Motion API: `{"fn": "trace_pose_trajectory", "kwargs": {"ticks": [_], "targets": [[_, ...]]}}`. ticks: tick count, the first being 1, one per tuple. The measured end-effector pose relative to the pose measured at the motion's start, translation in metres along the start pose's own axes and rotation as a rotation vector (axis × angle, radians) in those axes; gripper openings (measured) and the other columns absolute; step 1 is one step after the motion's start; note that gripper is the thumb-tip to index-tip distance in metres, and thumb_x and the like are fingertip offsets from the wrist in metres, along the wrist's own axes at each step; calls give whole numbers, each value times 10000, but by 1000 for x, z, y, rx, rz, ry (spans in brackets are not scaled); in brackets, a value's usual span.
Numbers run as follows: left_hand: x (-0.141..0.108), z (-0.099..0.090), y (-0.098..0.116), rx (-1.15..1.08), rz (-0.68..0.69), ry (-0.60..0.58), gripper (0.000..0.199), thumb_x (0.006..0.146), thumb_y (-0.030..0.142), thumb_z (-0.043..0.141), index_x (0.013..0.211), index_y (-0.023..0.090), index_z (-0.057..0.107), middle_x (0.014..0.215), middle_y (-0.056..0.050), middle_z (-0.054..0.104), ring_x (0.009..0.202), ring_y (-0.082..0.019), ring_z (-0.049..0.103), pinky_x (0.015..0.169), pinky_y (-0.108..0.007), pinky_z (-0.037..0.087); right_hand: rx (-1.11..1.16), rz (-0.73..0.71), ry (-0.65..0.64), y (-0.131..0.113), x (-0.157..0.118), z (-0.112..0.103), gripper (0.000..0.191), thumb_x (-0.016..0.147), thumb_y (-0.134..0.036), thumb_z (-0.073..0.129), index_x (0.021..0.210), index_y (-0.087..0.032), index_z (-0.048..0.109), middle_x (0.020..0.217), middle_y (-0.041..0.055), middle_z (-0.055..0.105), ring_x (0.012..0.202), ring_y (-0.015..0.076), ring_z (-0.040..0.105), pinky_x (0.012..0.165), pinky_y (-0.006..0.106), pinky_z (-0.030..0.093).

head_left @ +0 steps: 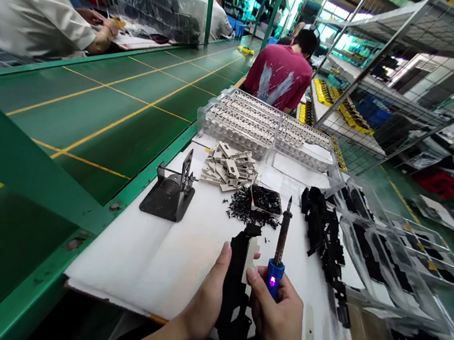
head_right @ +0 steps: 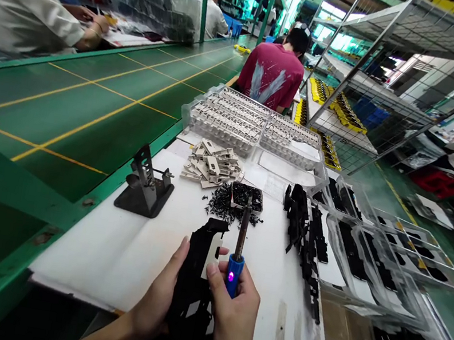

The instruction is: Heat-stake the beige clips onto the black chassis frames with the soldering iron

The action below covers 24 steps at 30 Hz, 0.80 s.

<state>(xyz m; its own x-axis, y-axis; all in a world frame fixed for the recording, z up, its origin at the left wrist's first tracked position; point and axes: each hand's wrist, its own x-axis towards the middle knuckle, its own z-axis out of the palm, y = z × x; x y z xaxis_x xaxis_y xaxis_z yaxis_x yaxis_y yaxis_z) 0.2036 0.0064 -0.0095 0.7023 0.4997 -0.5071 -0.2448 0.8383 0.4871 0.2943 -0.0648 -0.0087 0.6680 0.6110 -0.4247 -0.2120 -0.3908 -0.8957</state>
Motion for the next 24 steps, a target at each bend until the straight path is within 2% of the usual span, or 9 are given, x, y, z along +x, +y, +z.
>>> {"fn": "trace_pose_trajectory", "kwargs": {"ticks": [4,7,13,20,24], "targets": [[-2,2,2,-54,-30,-7,721,820,666,452,1343,172,507,1171,-94,684,1225,-237,571,1143,-377,394,13,-30,-15,1,0,1,514,649,-582,743,887,-141,626,488,-49,392,453,38,280,453,188,256],[-5,4,4,-133,-56,-32,702,821,640,485,1317,146,535,1145,-105,693,1204,-243,586,1118,-370,426,70,-9,-56,4,2,1,510,648,-572,747,895,-143,622,495,-49,397,440,35,267,428,186,232],[-11,6,7,-202,-85,-50,685,823,594,530,1314,116,537,1144,-113,693,1212,-252,583,1107,-356,444,209,81,-123,5,0,5,534,647,-550,763,938,-167,530,543,-85,305,431,2,230,395,135,157],[-8,4,8,-198,-83,-48,674,832,611,500,1261,99,588,1161,-120,686,1227,-253,571,1114,-353,443,240,126,-150,1,0,5,545,654,-521,775,985,-181,506,596,-74,381,450,-2,286,418,131,194],[-7,4,9,-197,-74,-73,660,838,602,496,1273,112,581,1175,-113,680,1238,-246,564,1130,-355,427,252,139,-157,2,0,6,537,665,-523,768,981,-182,498,593,-78,368,452,-6,290,423,126,198]]}}
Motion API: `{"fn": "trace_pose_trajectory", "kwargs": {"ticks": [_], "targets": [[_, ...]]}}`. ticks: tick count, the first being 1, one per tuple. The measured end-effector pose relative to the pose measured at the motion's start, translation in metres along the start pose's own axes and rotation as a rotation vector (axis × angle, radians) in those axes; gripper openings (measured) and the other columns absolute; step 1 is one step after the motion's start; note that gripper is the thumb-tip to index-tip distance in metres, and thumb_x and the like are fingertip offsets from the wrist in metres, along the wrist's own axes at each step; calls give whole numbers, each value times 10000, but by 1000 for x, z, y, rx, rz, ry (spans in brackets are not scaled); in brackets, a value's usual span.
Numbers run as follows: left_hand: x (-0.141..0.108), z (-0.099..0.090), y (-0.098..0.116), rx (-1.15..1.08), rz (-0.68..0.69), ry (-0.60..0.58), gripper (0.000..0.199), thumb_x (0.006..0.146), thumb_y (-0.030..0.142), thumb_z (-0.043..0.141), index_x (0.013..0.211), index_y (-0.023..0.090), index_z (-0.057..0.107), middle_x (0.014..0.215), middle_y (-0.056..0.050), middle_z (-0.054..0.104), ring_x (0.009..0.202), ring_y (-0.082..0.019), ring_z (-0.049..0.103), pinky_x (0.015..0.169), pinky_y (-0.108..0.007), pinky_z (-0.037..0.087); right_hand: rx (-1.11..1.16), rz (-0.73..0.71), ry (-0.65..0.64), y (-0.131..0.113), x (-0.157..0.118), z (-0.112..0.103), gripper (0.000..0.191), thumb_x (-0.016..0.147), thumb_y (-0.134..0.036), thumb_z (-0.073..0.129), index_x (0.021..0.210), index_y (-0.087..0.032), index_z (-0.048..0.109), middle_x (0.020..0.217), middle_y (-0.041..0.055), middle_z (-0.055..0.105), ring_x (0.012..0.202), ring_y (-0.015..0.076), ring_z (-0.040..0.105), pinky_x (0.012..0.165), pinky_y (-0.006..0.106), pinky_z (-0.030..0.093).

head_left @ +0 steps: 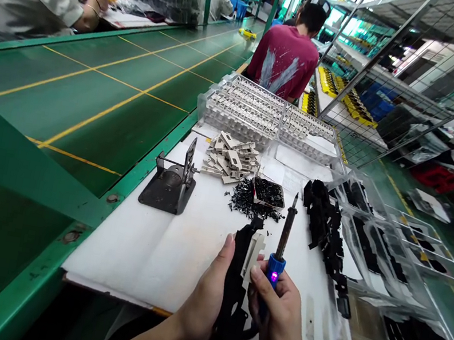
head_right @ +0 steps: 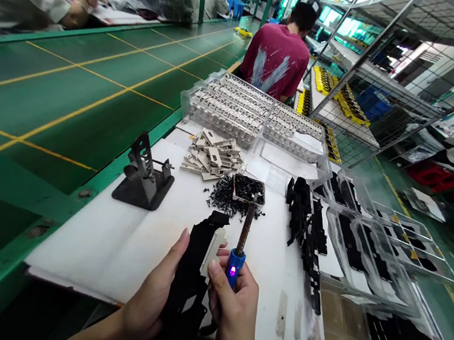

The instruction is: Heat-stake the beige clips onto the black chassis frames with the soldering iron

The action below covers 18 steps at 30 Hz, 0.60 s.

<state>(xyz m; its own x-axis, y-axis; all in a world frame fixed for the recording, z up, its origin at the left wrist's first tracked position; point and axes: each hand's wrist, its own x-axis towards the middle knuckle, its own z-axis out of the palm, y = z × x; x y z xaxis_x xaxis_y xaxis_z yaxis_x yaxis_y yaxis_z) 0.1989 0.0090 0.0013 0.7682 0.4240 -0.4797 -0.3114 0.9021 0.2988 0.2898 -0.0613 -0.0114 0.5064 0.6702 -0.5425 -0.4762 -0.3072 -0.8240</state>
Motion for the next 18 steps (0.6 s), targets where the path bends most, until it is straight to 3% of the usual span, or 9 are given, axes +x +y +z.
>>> {"fn": "trace_pose_trajectory", "kwargs": {"ticks": [7,12,15,18], "targets": [[1,2,-1,21,-14,34,698,827,616,503,1340,144,519,1234,-102,653,1275,-244,535,1168,-359,386,-53,-56,46,0,2,-1,511,656,-517,775,918,-167,510,589,-62,424,452,7,330,427,135,227],[3,1,-1,94,104,70,657,840,560,530,1392,212,461,1342,-56,589,1350,-207,461,1220,-313,301,-184,-155,112,7,6,-4,471,657,-503,770,879,-135,579,538,-29,489,427,30,346,398,164,228],[3,1,-2,125,149,67,626,859,521,522,1408,232,438,1381,-44,557,1377,-198,427,1231,-314,274,-245,-236,155,6,6,-2,461,659,-503,763,866,-120,611,691,50,631,570,94,539,467,176,373],[4,1,-2,121,118,60,617,871,526,494,1404,218,447,1359,-52,575,1367,-197,439,1224,-312,285,-293,-284,187,1,3,3,435,675,-509,745,827,-122,618,943,103,688,800,146,642,665,207,512]]}}
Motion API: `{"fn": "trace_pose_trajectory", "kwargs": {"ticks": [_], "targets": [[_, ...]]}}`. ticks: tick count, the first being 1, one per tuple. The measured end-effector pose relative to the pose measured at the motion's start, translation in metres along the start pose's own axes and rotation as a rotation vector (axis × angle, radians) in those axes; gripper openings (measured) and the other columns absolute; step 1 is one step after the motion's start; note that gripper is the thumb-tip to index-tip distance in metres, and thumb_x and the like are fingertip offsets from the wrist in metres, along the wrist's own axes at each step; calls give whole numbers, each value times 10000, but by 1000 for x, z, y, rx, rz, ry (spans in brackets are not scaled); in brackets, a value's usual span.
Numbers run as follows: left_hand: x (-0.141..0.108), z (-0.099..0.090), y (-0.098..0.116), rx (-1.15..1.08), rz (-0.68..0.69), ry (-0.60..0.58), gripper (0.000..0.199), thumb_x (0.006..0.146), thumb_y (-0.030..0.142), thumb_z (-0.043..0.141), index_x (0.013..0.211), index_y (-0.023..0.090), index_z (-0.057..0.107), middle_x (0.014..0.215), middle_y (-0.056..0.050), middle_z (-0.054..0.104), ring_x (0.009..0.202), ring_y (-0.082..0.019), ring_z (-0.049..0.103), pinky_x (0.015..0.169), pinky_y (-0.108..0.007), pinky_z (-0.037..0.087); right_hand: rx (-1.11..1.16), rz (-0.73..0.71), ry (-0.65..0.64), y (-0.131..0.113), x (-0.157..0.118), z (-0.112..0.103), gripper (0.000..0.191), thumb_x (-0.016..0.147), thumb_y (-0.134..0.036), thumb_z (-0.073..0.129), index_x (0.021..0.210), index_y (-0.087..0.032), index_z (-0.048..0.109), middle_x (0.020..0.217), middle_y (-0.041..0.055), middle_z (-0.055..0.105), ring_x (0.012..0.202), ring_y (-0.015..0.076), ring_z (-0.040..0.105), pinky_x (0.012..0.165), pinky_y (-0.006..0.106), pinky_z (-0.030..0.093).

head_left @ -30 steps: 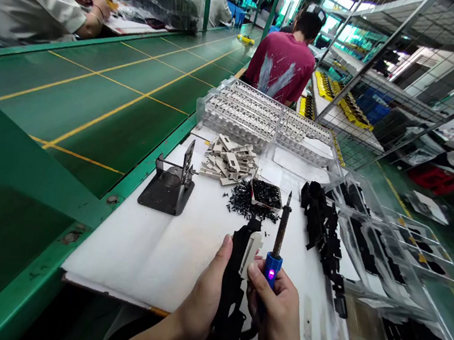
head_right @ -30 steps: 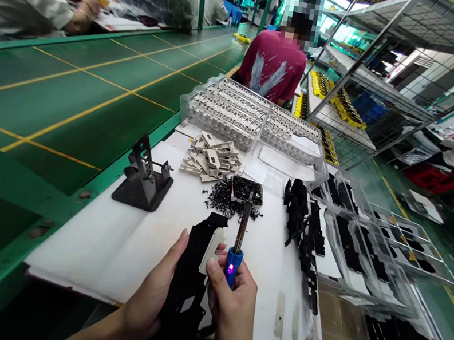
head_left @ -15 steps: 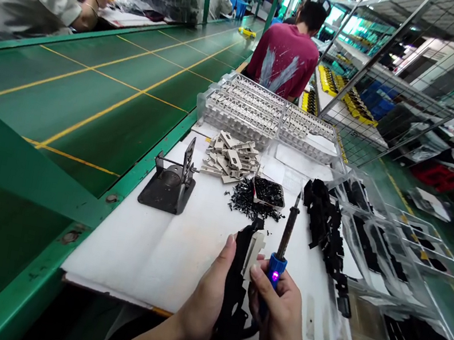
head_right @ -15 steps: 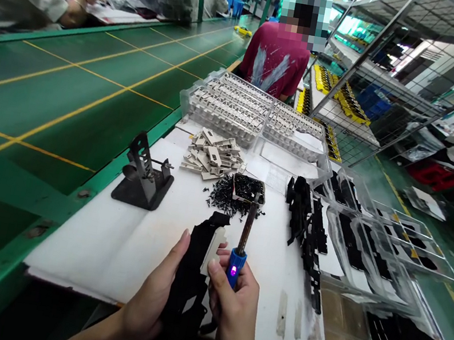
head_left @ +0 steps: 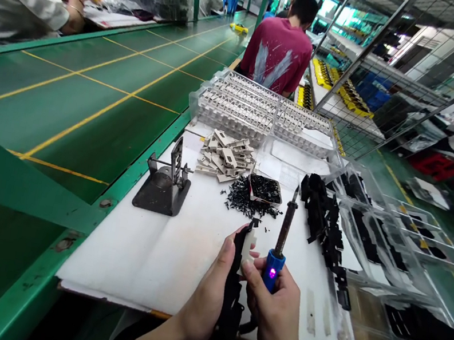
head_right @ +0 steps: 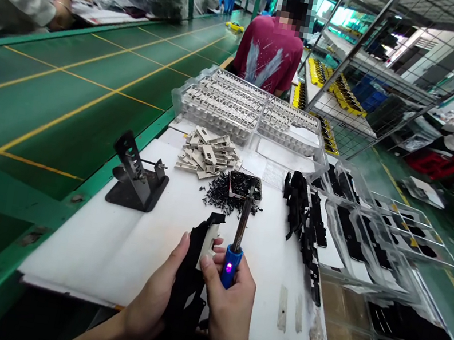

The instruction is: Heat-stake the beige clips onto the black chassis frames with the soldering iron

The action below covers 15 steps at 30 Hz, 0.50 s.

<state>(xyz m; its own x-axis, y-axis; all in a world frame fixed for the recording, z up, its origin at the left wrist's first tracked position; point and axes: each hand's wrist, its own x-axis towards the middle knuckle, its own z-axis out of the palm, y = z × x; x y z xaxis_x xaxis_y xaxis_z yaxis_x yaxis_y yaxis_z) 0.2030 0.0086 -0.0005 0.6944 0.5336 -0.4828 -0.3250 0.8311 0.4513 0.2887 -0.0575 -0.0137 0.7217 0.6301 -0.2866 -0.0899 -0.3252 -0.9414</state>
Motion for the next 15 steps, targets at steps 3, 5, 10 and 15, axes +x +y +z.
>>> {"fn": "trace_pose_trajectory", "kwargs": {"ticks": [3,5,10,15], "targets": [[0,1,1,-99,-100,-42,616,890,529,437,1395,177,462,1295,-83,620,1323,-213,491,1197,-332,340,-46,-12,14,-8,-4,1,426,704,-515,720,865,-137,607,1068,92,673,863,133,643,737,199,524],[0,2,2,-166,-163,-69,617,899,521,412,1392,156,466,1254,-104,643,1289,-227,526,1177,-353,372,-55,-14,-11,-13,-7,1,420,732,-519,696,896,-147,589,1100,76,659,853,114,627,707,181,505],[-1,0,4,-213,-197,-89,657,873,539,465,1382,124,479,1199,-125,672,1235,-248,571,1151,-376,411,-21,0,-21,-19,-12,4,412,751,-526,678,894,-155,572,858,2,616,728,63,536,637,154,437],[-2,-1,3,-222,-176,-58,636,869,523,488,1360,119,510,1179,-125,682,1227,-245,578,1148,-372,421,-12,5,-46,-11,-8,4,472,738,-554,680,964,-154,571,746,-24,540,633,49,470,579,154,424]]}}
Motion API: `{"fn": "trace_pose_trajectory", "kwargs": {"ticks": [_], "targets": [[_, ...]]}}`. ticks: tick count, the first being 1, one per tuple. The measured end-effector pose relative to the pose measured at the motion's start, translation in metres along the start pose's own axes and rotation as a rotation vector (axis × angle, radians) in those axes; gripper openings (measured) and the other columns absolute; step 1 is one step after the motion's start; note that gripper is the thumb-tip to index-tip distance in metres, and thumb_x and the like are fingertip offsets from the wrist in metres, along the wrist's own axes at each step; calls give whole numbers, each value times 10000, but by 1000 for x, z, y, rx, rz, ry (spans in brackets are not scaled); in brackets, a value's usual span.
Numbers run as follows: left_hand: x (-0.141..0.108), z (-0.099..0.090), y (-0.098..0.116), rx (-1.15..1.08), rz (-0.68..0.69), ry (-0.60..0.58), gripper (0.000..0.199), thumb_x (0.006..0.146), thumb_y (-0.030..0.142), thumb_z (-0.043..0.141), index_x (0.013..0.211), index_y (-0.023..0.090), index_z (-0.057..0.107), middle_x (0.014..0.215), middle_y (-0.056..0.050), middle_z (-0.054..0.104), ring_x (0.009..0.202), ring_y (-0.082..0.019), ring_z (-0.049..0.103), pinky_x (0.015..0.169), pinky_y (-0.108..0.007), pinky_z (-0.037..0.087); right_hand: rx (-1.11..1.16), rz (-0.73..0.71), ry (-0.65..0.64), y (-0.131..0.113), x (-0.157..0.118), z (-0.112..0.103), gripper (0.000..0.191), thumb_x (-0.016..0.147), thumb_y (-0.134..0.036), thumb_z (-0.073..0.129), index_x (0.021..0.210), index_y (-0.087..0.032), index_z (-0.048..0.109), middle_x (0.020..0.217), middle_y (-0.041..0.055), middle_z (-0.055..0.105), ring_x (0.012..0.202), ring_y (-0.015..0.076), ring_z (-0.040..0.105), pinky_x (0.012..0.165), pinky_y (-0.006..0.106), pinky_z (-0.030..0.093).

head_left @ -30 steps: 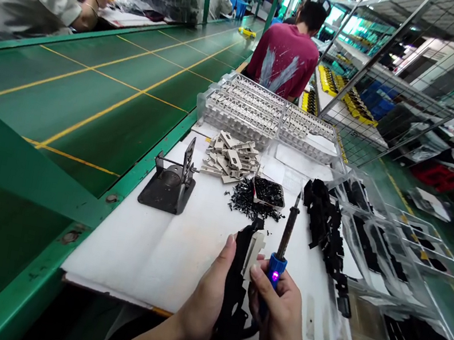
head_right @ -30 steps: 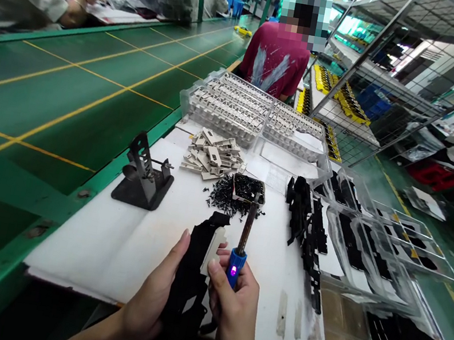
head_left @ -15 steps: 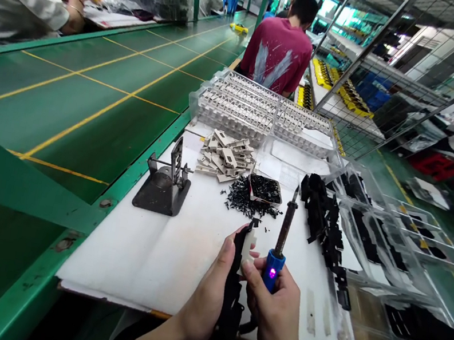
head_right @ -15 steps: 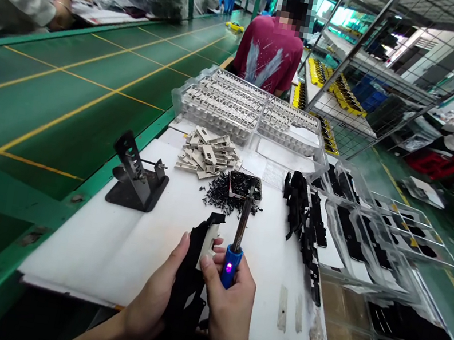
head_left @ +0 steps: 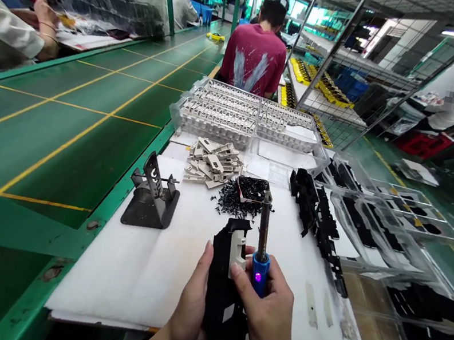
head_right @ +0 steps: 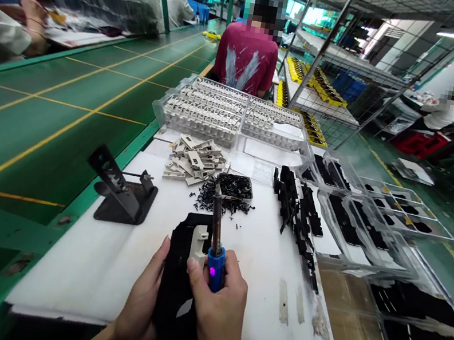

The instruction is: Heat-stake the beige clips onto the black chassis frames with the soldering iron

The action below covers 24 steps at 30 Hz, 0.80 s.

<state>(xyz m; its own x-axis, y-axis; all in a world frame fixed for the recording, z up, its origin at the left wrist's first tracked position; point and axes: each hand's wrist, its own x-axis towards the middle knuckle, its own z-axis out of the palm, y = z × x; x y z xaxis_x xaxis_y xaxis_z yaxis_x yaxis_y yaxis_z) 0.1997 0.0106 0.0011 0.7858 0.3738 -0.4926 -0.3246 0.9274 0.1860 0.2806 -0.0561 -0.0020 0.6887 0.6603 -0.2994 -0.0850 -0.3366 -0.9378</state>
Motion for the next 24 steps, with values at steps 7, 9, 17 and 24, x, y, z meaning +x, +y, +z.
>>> {"fn": "trace_pose_trajectory", "kwargs": {"ticks": [7,9,17,24], "targets": [[2,-3,-6,-71,47,17,635,865,532,484,1370,147,501,1196,-114,677,1229,-245,580,1148,-393,427,87,-4,17,4,11,-4,433,717,-522,716,922,-157,605,919,30,648,738,68,563,682,147,474],[2,-2,-7,-89,76,51,644,855,536,498,1385,170,482,1207,-108,672,1225,-241,584,1146,-397,431,81,19,74,5,13,-4,449,703,-533,723,919,-155,613,854,28,649,683,67,552,635,152,462],[6,2,-15,-101,35,174,704,811,565,550,1380,156,487,1207,-138,667,1176,-260,616,1110,-405,470,36,7,41,9,11,-4,446,723,-551,698,901,-148,627,740,-4,599,666,58,528,630,137,450],[3,0,-12,-32,70,175,699,840,576,494,1411,174,449,1198,-130,672,1153,-252,628,1050,-379,511,136,54,30,19,22,-8,468,731,-551,692,941,-140,612,597,-32,488,493,29,380,448,144,322]]}}
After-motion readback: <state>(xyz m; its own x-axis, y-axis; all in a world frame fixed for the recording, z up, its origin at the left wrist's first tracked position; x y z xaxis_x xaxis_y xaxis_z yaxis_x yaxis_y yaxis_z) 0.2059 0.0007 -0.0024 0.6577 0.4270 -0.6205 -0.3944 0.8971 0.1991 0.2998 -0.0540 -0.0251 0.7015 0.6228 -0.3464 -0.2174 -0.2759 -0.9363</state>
